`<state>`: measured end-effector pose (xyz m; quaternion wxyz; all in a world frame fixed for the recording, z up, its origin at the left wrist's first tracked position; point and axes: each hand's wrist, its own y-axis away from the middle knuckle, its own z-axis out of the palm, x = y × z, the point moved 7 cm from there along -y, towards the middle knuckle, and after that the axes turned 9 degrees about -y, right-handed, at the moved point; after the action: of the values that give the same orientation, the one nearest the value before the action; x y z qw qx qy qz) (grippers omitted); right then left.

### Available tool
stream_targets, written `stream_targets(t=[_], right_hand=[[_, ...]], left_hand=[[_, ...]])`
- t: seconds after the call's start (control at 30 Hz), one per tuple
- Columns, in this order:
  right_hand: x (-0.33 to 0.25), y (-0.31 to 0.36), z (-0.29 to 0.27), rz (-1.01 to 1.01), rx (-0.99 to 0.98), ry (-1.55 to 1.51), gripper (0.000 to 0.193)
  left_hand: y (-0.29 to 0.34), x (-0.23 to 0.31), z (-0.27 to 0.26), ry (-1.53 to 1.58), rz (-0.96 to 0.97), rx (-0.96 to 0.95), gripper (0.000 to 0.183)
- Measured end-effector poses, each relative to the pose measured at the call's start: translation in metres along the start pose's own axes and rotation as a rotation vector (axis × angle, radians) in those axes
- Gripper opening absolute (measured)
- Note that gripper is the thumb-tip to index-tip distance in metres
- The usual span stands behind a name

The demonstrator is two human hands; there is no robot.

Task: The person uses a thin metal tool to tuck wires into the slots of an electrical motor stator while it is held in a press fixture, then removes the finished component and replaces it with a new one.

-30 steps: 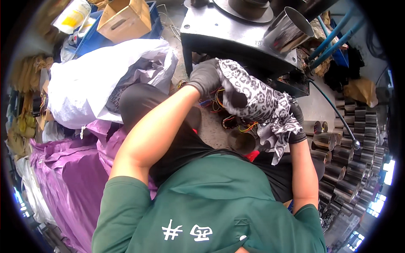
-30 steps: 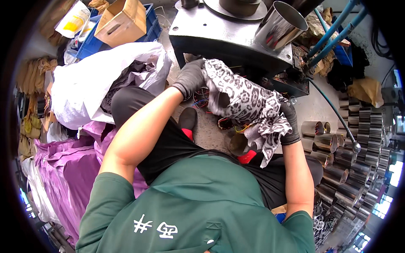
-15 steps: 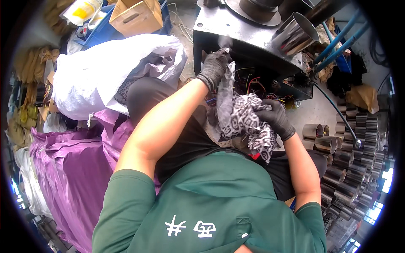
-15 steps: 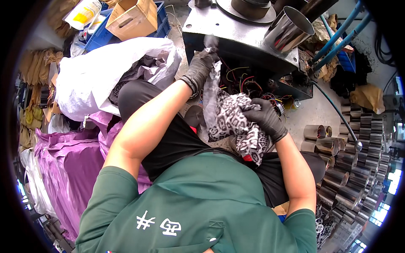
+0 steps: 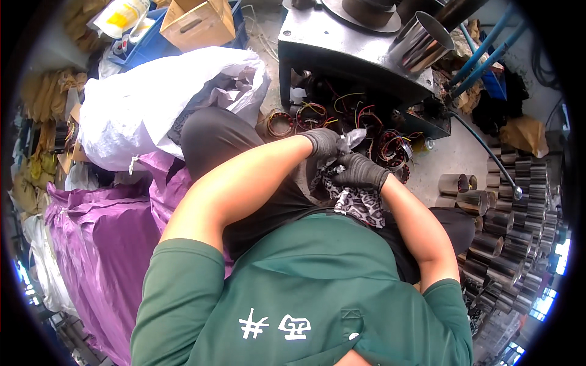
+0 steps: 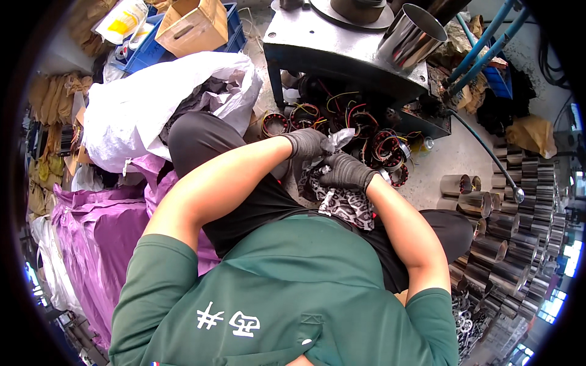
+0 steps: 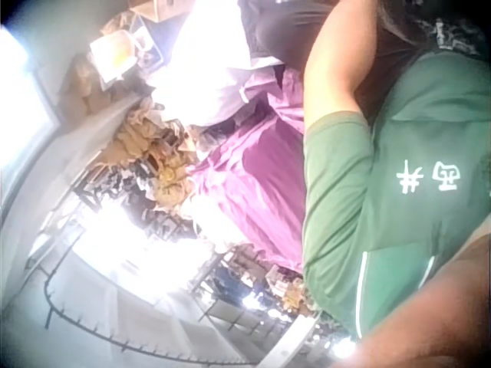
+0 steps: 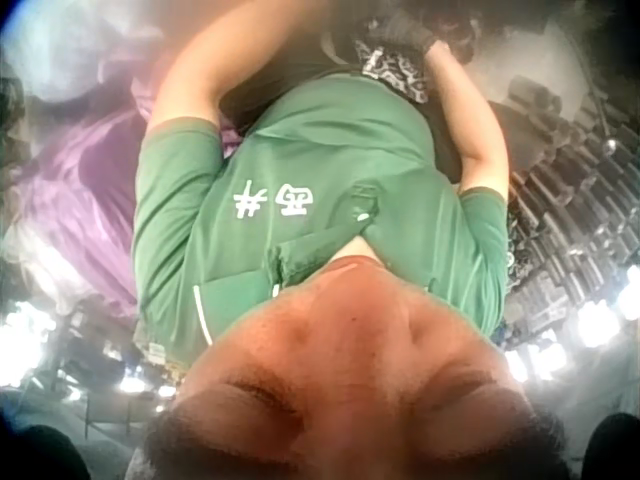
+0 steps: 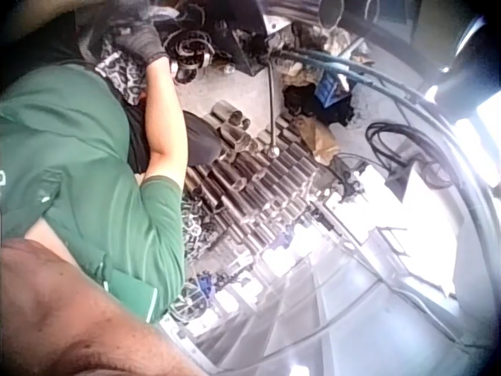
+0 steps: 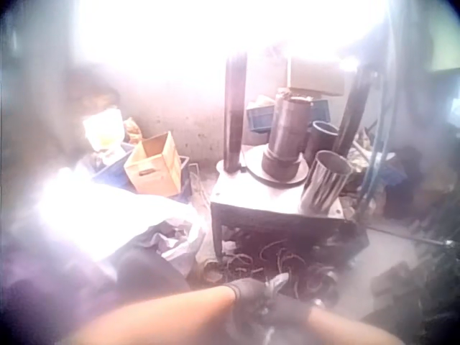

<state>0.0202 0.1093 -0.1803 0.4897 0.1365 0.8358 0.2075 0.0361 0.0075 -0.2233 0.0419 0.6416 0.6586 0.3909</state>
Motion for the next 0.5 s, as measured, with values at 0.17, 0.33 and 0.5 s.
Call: stream_targets(t=[0.17, 0.33, 0.5], right_hand=[[0.004, 0.011, -0.010, 0.010, 0.039, 0.251, 0.051], [-0.056, 0.038, -0.035, -0.228, 0.263, 0.364, 0.038], [-0.084, 0.067, -0.082, -0.428, 0.372, -0.226, 0.053]], left_hand=[[0.005, -0.006, 0.016, -0.006, -0.063, -0.098, 0.072], [0.000, -0.014, 0.005, -0.198, 0.027, 0.019, 0.058], [0.002, 0.010, -0.017, 0.171, 0.346, 0.249, 0.030]])
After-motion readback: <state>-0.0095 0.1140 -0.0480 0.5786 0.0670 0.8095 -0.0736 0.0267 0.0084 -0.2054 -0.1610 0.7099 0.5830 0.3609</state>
